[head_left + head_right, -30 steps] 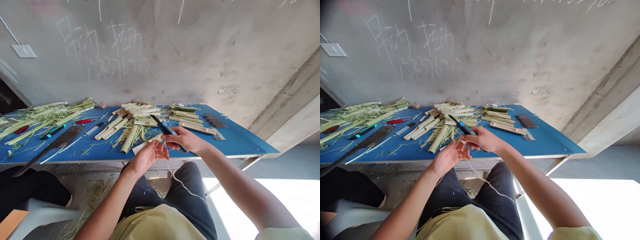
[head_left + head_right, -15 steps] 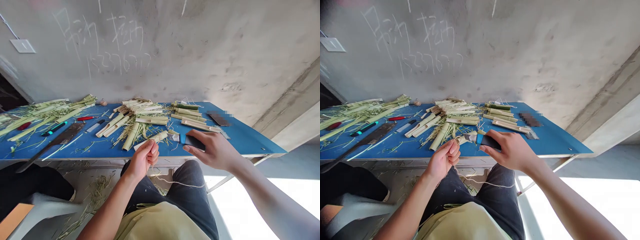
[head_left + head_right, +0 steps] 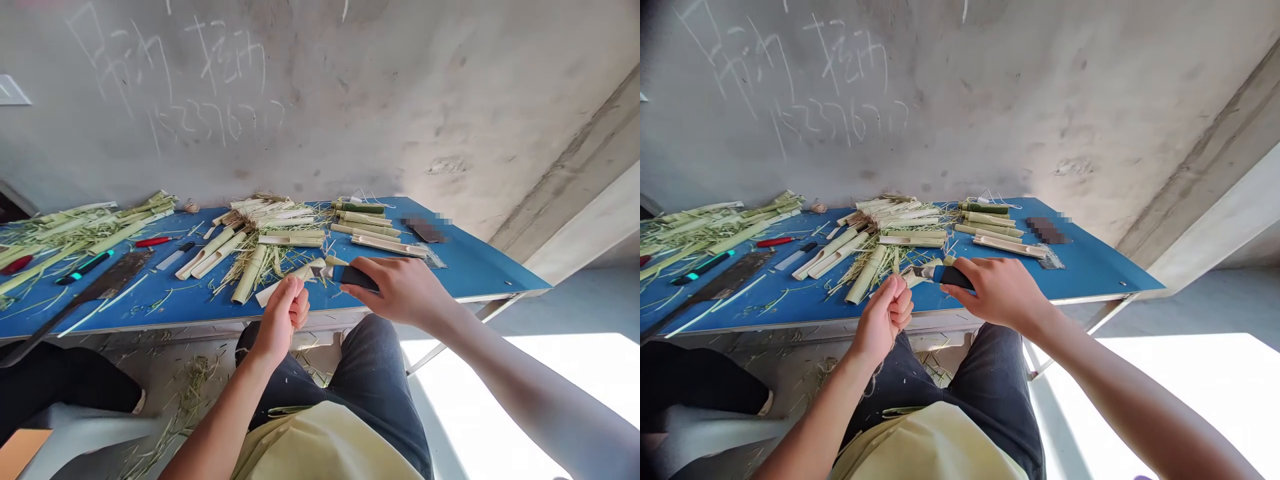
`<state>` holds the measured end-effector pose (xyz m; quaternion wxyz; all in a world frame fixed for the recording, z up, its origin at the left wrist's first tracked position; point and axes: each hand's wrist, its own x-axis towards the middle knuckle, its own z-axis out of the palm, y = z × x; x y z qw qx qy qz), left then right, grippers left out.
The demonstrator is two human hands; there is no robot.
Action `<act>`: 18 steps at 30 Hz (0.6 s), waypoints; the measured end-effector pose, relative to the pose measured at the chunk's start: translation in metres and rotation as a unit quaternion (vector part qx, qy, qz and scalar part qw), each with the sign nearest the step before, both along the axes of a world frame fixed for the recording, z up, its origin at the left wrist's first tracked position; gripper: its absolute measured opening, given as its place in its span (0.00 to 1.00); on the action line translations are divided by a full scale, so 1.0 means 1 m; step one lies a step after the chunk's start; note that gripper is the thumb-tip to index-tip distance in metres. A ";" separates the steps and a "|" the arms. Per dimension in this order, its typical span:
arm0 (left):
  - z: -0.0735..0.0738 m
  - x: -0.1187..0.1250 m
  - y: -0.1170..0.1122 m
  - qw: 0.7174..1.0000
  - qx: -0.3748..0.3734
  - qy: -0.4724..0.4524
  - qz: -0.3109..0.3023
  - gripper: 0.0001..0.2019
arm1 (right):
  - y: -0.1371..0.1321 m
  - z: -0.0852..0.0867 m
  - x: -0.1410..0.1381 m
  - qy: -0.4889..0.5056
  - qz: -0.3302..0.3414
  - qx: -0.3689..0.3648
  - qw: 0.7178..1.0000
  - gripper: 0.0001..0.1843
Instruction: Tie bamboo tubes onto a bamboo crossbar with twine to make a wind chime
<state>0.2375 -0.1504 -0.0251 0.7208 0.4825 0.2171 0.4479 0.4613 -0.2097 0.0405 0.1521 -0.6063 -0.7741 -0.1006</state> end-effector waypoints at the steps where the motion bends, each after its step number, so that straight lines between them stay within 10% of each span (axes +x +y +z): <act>1: -0.001 0.002 0.001 1.000 0.000 0.003 0.011 0.30 | 0.000 -0.002 -0.001 -0.001 -0.007 0.007 1.000 0.27; 18: -0.012 0.011 -0.005 0.987 0.110 0.073 0.097 0.27 | -0.022 0.000 0.003 -0.012 -0.019 -0.068 0.997 0.23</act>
